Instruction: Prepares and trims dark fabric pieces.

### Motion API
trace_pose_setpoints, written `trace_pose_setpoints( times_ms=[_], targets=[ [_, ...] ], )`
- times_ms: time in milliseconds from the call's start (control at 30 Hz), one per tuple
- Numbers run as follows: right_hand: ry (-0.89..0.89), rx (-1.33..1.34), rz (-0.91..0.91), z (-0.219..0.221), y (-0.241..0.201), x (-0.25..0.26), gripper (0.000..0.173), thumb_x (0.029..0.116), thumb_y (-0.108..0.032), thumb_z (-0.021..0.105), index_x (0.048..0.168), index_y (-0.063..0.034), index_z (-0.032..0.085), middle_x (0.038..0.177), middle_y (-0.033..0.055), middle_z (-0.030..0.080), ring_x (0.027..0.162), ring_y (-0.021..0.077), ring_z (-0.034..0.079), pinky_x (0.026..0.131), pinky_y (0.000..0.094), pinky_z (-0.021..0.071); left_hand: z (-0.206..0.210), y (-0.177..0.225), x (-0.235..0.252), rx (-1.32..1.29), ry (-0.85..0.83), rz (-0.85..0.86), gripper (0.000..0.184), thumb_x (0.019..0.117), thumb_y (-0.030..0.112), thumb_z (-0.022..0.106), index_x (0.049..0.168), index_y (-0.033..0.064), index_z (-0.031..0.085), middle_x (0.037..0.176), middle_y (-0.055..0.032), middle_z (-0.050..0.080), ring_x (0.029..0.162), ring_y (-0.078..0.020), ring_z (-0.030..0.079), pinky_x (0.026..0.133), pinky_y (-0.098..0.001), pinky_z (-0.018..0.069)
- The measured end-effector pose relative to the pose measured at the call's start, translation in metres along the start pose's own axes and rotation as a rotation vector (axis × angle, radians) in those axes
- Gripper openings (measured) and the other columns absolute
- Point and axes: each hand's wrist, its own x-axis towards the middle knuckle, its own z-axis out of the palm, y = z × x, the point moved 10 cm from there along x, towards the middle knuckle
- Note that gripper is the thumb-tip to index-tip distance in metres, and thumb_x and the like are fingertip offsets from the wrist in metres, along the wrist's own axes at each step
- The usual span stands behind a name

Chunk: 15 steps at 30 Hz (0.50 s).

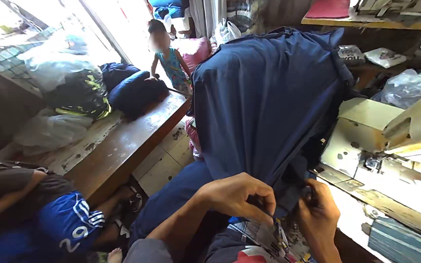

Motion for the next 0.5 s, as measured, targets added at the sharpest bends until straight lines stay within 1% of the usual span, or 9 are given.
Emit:
trace_pose_setpoints(
  times_ms=[100,167,233,300,367,400,433,467,500],
  targets=[
    [0.104,0.032,-0.042,-0.012,-0.026,0.009,0.028,0.0941,-0.009,0.065,0.12,0.0007,0.07,0.122,0.0172,0.066,0.109,0.014,0.064,0.088,0.0219,0.054,0.004,0.005,0.018,-0.035,0.098,0.048,0.013,0.0921,0.007,0.075,0.098,-0.0023,0.069,0.088,-0.0064,0.068,0.08,-0.0102,0.066,0.073,-0.0254,0.0571],
    [0.087,0.19,-0.078,-0.009,-0.036,0.014,0.028,0.0945,-0.009,0.065,0.121,-0.0015,0.071,0.125,0.0146,0.067,0.12,0.0186,0.064,0.101,0.0305,0.0546,0.002,0.019,0.032,-0.082,0.198,0.137,0.013,0.0909,0.004,0.075,0.098,-0.0047,0.068,0.087,-0.0079,0.067,0.078,-0.0103,0.065,0.072,-0.0254,0.0568],
    [0.045,0.417,-0.027,-0.001,-0.037,0.015,0.018,0.0944,-0.014,0.068,0.111,-0.0082,0.073,0.112,0.0036,0.072,0.107,0.0127,0.068,0.094,0.0312,0.0582,-0.001,0.037,0.046,-0.127,0.304,0.239,0.013,0.0903,0.001,0.074,0.097,-0.0068,0.066,0.087,-0.0089,0.067,0.078,-0.0104,0.064,0.071,-0.0253,0.0552],
    [-0.012,0.542,0.152,0.008,-0.031,0.006,0.013,0.09,-0.013,0.073,0.103,-0.0146,0.072,0.098,-0.0094,0.074,0.094,-0.001,0.069,0.086,0.0213,0.0591,-0.001,0.05,0.06,-0.154,0.372,0.302,0.013,0.0902,0.0,0.073,0.097,-0.0086,0.066,0.087,-0.0104,0.068,0.077,-0.0109,0.065,0.07,-0.0257,0.056],
    [-0.031,0.374,0.376,0.012,-0.022,-0.013,0.02,0.0808,-0.008,0.076,0.098,-0.0016,0.068,0.088,-0.0071,0.071,0.088,-0.0087,0.066,0.083,0.014,0.056,0.003,0.059,0.075,-0.191,0.392,0.34,0.012,0.0904,-0.002,0.073,0.097,-0.0096,0.066,0.085,-0.0105,0.067,0.075,-0.0101,0.065,0.068,-0.025,0.0559],
    [-0.097,0.255,0.52,0.016,-0.021,-0.019,0.027,0.0802,-0.009,0.076,0.102,0.0047,0.067,0.09,-0.0013,0.071,0.088,-0.0061,0.065,0.085,0.0161,0.0547,0.007,0.062,0.082,-0.207,0.385,0.358,0.011,0.0899,-0.003,0.072,0.096,-0.0101,0.066,0.084,-0.0105,0.067,0.074,-0.0097,0.063,0.067,-0.0245,0.0549],
    [-0.21,0.153,0.657,0.02,-0.023,-0.023,0.034,0.0857,-0.011,0.074,0.112,0.0085,0.066,0.098,0.0069,0.071,0.096,0.0026,0.065,0.093,0.024,0.0526,0.011,0.064,0.088,-0.205,0.378,0.371,0.011,0.0893,-0.003,0.072,0.095,-0.0104,0.066,0.083,-0.0109,0.066,0.074,-0.0099,0.063,0.067,-0.0247,0.0547],
    [-0.303,0.054,0.681,0.027,-0.019,-0.029,0.04,0.088,-0.016,0.073,0.117,0.0107,0.066,0.107,0.0157,0.071,0.105,0.0153,0.066,0.1,0.0362,0.0513,0.012,0.066,0.093,-0.182,0.378,0.384,0.011,0.0886,-0.004,0.073,0.095,-0.0104,0.067,0.084,-0.0114,0.067,0.074,-0.0104,0.064,0.068,-0.0249,0.0551],
    [-0.375,-0.024,0.611,0.036,-0.011,-0.034,0.043,0.0886,-0.018,0.071,0.117,0.0148,0.066,0.114,0.0288,0.069,0.111,0.0355,0.067,0.102,0.0552,0.049,0.01,0.068,0.096,-0.149,0.394,0.398,0.011,0.0881,-0.004,0.074,0.095,-0.0103,0.068,0.084,-0.0119,0.067,0.075,-0.0108,0.064,0.069,-0.025,0.0561]
  ],
)
